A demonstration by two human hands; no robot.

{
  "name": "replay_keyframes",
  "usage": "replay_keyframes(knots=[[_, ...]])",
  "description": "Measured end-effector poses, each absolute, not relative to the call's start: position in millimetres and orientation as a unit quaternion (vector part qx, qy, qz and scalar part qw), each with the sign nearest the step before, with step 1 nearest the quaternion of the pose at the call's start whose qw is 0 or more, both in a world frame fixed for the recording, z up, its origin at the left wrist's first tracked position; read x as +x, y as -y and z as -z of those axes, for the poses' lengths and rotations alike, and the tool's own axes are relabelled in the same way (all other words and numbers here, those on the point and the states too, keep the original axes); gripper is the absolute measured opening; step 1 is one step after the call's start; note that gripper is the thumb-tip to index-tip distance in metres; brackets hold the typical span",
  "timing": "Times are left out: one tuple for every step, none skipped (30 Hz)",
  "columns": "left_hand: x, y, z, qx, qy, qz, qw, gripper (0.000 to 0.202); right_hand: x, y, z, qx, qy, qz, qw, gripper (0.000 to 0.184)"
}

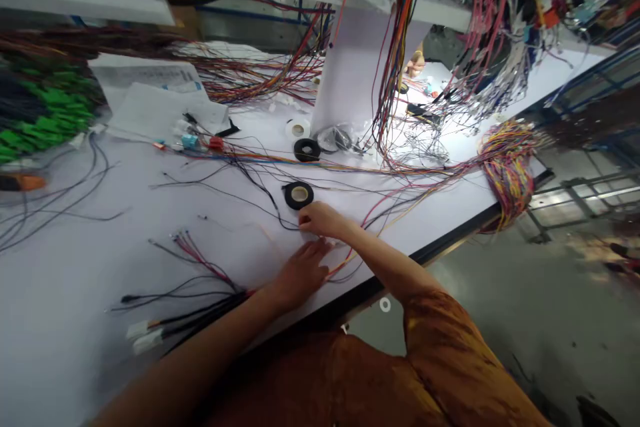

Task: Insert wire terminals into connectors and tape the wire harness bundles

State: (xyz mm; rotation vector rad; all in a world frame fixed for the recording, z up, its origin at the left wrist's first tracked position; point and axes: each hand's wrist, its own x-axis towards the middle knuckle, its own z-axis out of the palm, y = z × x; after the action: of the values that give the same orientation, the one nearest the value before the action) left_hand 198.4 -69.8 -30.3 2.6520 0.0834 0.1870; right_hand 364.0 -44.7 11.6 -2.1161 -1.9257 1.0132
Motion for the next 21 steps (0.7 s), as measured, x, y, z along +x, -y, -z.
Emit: replay_keyframes(knots=[[199, 70, 31, 0.965, -0.024, -0.066, 0.254, 0.014, 357, 38, -13, -0.681, 0.651, -0.332, 0.042, 0.009], [200, 70, 32, 0.960, -0.024, -0.062, 0.270, 0.012, 351, 32, -14, -0.658, 0.674, -0.334, 0.035, 0.010], [200, 71, 34, 0.956, -0.027, -0.058, 0.287, 0.011, 348, 25, -15, -0.630, 0.698, -0.339, 0.039, 0.010], [200, 71, 36, 0.952, -0.031, -0.053, 0.301, 0.011, 349, 18, -16, -0.608, 0.715, -0.340, 0.058, 0.011], [200, 71, 39, 0.948, -0.034, -0.050, 0.313, 0.011, 355, 10, -17, -0.605, 0.720, -0.328, 0.095, 0.013], [199, 71, 42, 0.945, -0.035, -0.046, 0.323, 0.012, 366, 2, -17, -0.625, 0.706, -0.299, 0.142, 0.016], [198, 70, 44, 0.942, -0.032, -0.044, 0.331, 0.013, 381, -7, -17, -0.667, 0.675, -0.255, 0.185, 0.018], [198, 70, 45, 0.940, -0.027, -0.041, 0.338, 0.013, 398, -15, -16, -0.723, 0.627, -0.191, 0.216, 0.021], [197, 69, 46, 0.937, -0.025, -0.039, 0.346, 0.014, 417, -22, -14, -0.771, 0.583, -0.134, 0.218, 0.023], [196, 68, 46, 0.934, -0.025, -0.035, 0.355, 0.014, 435, -29, -11, -0.804, 0.552, -0.103, 0.197, 0.024], [196, 67, 45, 0.931, -0.024, -0.032, 0.363, 0.014, 452, -34, -8, -0.820, 0.539, -0.091, 0.168, 0.025], [195, 66, 44, 0.928, -0.024, -0.028, 0.371, 0.013, 465, -38, -4, -0.827, 0.536, -0.089, 0.143, 0.025], [195, 65, 43, 0.925, -0.025, -0.024, 0.378, 0.013, 475, -40, 0, -0.827, 0.540, -0.094, 0.124, 0.022], [195, 65, 42, 0.923, -0.024, -0.023, 0.383, 0.013, 481, -41, 3, -0.824, 0.546, -0.098, 0.114, 0.019], [194, 64, 41, 0.921, -0.025, -0.023, 0.387, 0.014, 485, -42, 6, -0.819, 0.553, -0.100, 0.112, 0.016], [194, 64, 41, 0.920, -0.024, -0.024, 0.389, 0.015, 485, -41, 7, -0.816, 0.559, -0.100, 0.113, 0.015], [194, 64, 41, 0.920, -0.024, -0.026, 0.390, 0.016, 485, -41, 8, -0.812, 0.563, -0.097, 0.115, 0.015], [194, 64, 42, 0.920, -0.023, -0.027, 0.391, 0.017, 483, -39, 8, -0.810, 0.567, -0.091, 0.119, 0.016], [195, 64, 43, 0.920, -0.022, -0.030, 0.390, 0.017, 480, -38, 7, -0.808, 0.570, -0.082, 0.128, 0.018], [195, 65, 44, 0.920, -0.019, -0.032, 0.390, 0.017, 478, -36, 5, -0.806, 0.571, -0.072, 0.140, 0.019], [195, 65, 45, 0.920, -0.018, -0.035, 0.389, 0.017, 476, -34, 4, -0.802, 0.573, -0.063, 0.154, 0.019]])
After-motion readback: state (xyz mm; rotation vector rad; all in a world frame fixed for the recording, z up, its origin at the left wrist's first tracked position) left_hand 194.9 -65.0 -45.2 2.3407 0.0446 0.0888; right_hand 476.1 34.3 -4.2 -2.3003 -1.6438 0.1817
